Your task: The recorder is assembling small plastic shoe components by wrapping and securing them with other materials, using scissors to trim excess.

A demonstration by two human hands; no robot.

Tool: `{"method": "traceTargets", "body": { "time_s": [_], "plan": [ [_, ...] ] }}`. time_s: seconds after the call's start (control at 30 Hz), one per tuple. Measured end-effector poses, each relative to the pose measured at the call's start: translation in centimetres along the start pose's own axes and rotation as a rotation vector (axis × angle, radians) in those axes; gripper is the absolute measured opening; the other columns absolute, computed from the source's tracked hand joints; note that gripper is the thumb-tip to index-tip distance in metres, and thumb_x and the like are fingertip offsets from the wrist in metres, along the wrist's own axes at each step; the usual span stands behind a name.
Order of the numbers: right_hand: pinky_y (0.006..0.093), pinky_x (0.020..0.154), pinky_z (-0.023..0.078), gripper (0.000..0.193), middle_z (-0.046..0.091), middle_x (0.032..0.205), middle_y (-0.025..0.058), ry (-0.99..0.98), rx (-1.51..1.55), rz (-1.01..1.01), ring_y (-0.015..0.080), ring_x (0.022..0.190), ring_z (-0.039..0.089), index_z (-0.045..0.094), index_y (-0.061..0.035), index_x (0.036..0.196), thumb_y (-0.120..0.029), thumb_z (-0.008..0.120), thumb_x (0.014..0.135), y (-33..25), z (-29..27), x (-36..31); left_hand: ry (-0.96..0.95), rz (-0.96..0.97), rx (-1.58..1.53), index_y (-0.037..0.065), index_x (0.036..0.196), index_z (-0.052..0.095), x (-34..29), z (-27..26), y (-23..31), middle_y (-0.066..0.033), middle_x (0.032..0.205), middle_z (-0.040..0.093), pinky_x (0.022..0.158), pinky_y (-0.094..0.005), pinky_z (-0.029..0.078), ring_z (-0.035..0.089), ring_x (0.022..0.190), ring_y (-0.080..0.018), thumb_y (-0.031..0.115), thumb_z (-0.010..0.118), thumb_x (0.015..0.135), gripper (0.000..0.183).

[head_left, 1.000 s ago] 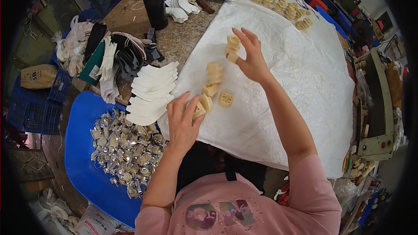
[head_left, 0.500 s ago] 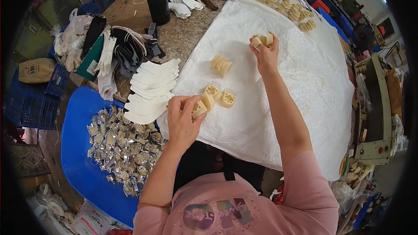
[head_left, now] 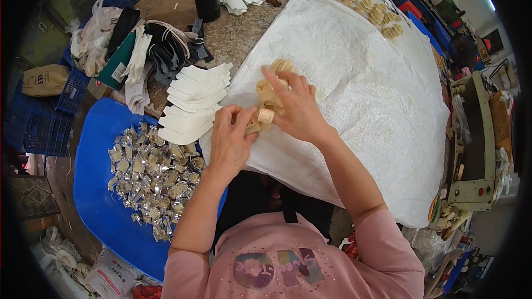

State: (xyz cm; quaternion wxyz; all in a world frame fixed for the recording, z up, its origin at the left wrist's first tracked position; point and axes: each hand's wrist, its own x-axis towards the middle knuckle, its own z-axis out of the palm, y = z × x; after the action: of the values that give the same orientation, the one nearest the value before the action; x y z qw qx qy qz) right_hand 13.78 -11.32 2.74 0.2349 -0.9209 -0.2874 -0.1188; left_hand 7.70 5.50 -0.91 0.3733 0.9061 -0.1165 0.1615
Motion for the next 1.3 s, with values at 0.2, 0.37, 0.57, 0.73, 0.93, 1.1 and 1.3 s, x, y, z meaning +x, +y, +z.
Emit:
{"method": "traceTargets", "body": {
  "time_s": [0.2, 0.37, 0.57, 0.73, 0.93, 1.1, 1.3],
  "plan": [
    [0.0424, 0.093, 0.036, 0.060, 0.050, 0.113, 0.0206, 0.181, 0.273, 0.218, 0.0350, 0.112, 0.042, 0.044, -0.0094, 0.134, -0.014, 0.062, 0.077, 4.6, 0.3, 2.3, -0.042, -0.054, -0.152, 0.009, 0.135, 0.037, -0.7, -0.6, 0.5, -0.0184, 0.126, 0.042, 0.095, -0.0402, 0.041, 0.046, 0.113, -0.0345, 0.000, 0.076, 0.063, 0.082],
    [0.0324, 0.086, 0.045, 0.052, 0.054, 0.112, 0.0146, -0.035, 0.405, 0.283, 0.0274, 0.094, 0.056, 0.049, -0.0086, 0.130, -0.004, 0.055, 0.078, 5.3, 1.5, 2.4, -0.058, -0.122, -0.105, 0.009, 0.136, 0.037, -0.4, -0.1, 0.4, -0.0187, 0.136, 0.028, 0.099, -0.0395, 0.040, 0.043, 0.119, -0.0339, -0.001, 0.072, 0.068, 0.077],
    [0.0332, 0.089, 0.043, 0.053, 0.052, 0.119, 0.0150, -0.038, 0.462, 0.153, 0.0272, 0.094, 0.054, 0.046, -0.0061, 0.131, -0.002, 0.051, 0.078, 2.1, 0.4, -0.1, 0.015, -0.160, -0.227, 0.009, 0.135, 0.039, -0.5, -0.1, 0.8, -0.0187, 0.134, 0.031, 0.099, -0.0388, 0.040, 0.043, 0.119, -0.0337, -0.001, 0.072, 0.068, 0.075],
    [0.0409, 0.102, 0.030, 0.059, 0.046, 0.125, 0.0172, -0.169, 0.500, 0.240, 0.0329, 0.122, 0.034, 0.039, -0.0115, 0.138, -0.009, 0.051, 0.080, 3.8, 0.9, -0.6, -0.041, -0.043, -0.055, 0.008, 0.131, 0.044, -0.8, 0.1, 0.3, -0.0188, 0.131, 0.035, 0.096, -0.0383, 0.041, 0.044, 0.117, -0.0337, 0.001, 0.071, 0.070, 0.067],
    [0.0379, 0.093, 0.043, 0.064, 0.046, 0.125, 0.0184, 0.028, 0.547, 0.304, 0.0322, 0.110, 0.050, 0.040, -0.0106, 0.137, -0.005, 0.056, 0.075, 4.1, 0.3, 2.1, -0.027, -0.052, -0.213, 0.005, 0.128, 0.047, -0.8, -0.4, 0.6, -0.0188, 0.128, 0.039, 0.098, -0.0390, 0.038, 0.044, 0.116, -0.0353, 0.006, 0.065, 0.077, 0.054],
    [0.0348, 0.089, 0.047, 0.051, 0.052, 0.122, 0.0158, -0.068, 0.345, 0.238, 0.0291, 0.107, 0.054, 0.053, -0.0070, 0.124, 0.000, 0.056, 0.074, 4.3, 1.8, 4.3, -0.010, 0.020, -0.235, 0.003, 0.129, 0.043, 2.3, -1.3, 0.7, -0.0202, 0.127, 0.039, 0.097, -0.0422, 0.036, 0.041, 0.116, -0.0375, 0.004, 0.061, 0.080, 0.052],
    [0.0398, 0.094, 0.042, 0.043, 0.060, 0.112, 0.0128, -0.033, 0.396, 0.030, 0.0295, 0.104, 0.056, 0.061, -0.0075, 0.110, 0.005, 0.053, 0.069, 1.1, 0.5, 4.4, 0.000, -0.057, -0.123, 0.004, 0.132, 0.040, 5.1, -1.0, -0.3, -0.0195, 0.131, 0.041, 0.101, -0.0387, 0.037, 0.042, 0.122, -0.0347, 0.006, 0.060, 0.079, 0.057]
  ]
}}
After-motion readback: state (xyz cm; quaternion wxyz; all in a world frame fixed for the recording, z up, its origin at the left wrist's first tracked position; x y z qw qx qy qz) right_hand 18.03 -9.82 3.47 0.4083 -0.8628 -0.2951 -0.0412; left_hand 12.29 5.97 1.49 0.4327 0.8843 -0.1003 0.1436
